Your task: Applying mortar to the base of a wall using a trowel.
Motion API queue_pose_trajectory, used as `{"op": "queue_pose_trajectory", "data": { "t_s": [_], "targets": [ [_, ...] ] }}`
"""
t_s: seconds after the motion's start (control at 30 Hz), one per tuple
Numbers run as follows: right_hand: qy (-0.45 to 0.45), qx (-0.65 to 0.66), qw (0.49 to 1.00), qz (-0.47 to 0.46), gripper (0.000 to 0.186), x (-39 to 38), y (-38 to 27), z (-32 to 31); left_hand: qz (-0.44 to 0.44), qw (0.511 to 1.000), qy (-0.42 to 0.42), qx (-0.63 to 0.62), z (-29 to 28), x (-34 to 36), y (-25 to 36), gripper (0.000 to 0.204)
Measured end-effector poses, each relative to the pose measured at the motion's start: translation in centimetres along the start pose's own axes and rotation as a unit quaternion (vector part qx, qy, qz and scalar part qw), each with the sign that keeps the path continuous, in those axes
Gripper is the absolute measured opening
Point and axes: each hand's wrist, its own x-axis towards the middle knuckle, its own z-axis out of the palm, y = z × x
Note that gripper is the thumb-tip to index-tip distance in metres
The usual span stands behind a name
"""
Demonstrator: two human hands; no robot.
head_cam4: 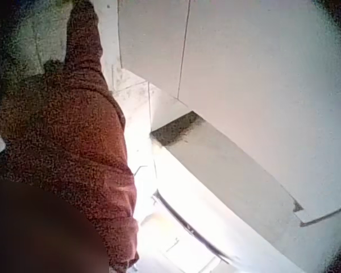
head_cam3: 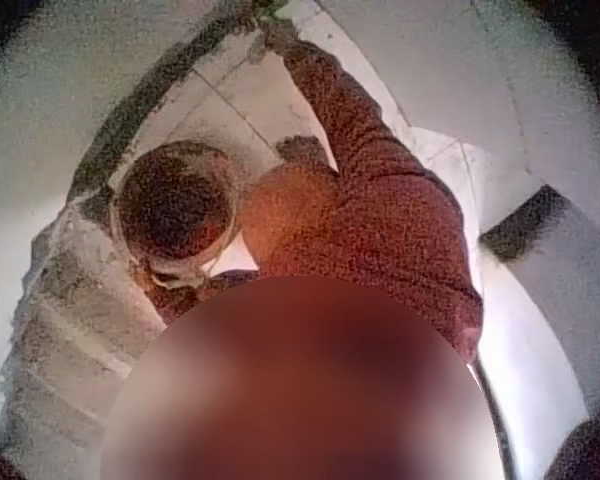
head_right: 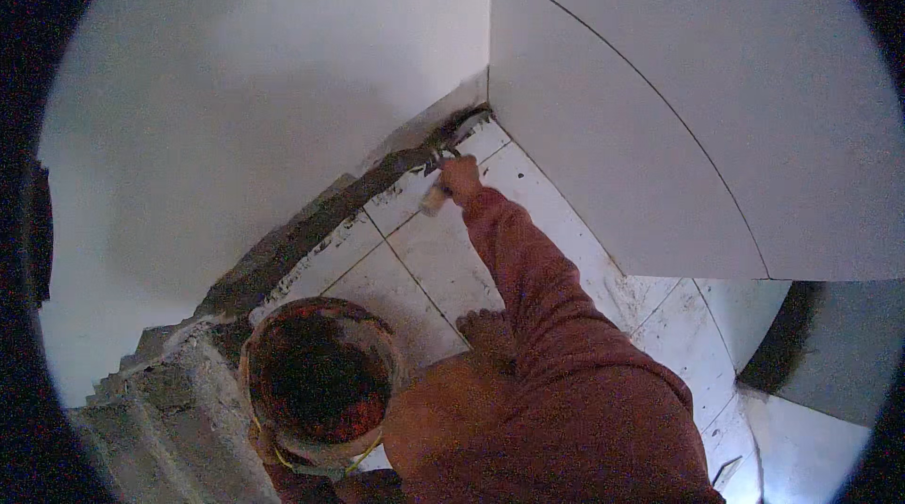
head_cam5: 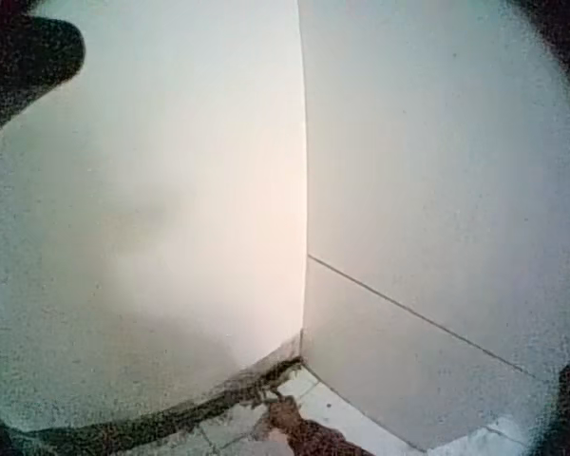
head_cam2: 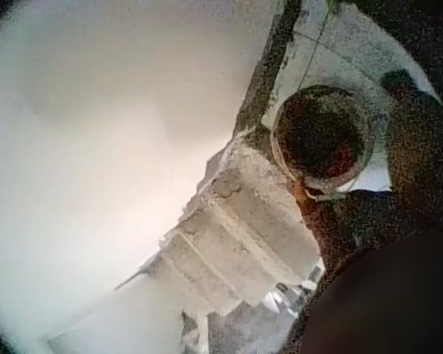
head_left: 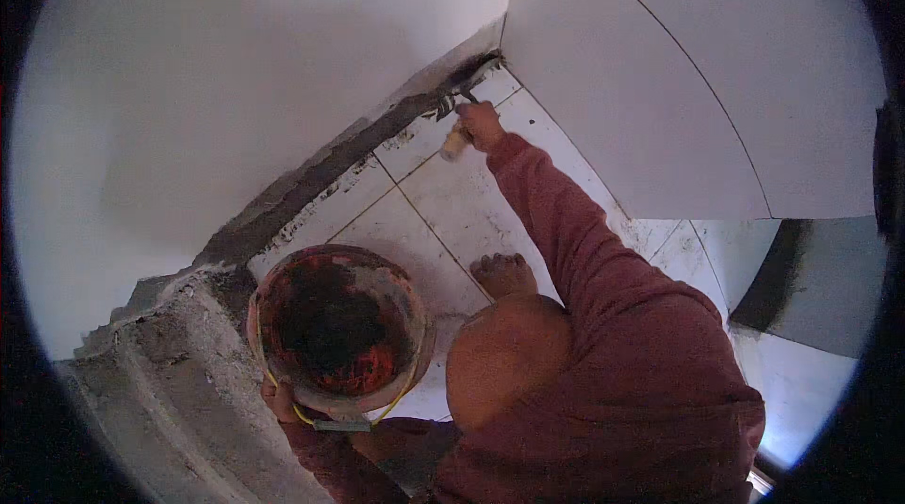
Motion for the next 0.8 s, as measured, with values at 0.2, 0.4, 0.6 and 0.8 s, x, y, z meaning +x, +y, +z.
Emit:
{"op": "queue_pose_trajectory", "data": {
  "t_s": [0.2, 0.4, 0.6, 0.8],
  "targets": [
    [-0.057, -0.013, 0.998, -0.002, 0.018, -0.5, -4.3, -2.1, 0.037, 0.994, -0.097, -0.041, 13.2, -4.8, 9.6, 0.029],
    [-0.036, -0.043, 0.993, 0.106, 0.016, -3.5, -4.5, -1.8, 0.072, 0.987, -0.133, -0.061, 21.9, -8.8, 22.2, 0.024],
    [-0.086, -0.064, 0.989, 0.104, 0.016, 0.0, 0.2, 0.1, 0.061, 0.988, 0.001, -0.143, 20.7, -8.3, 17.7, 0.022],
    [0.091, -0.084, 0.991, 0.059, 0.017, -1.7, -2.9, 0.9, 0.093, 0.974, -0.14, -0.155, 22.4, -8.4, 20.4, 0.022]
  ]
}}
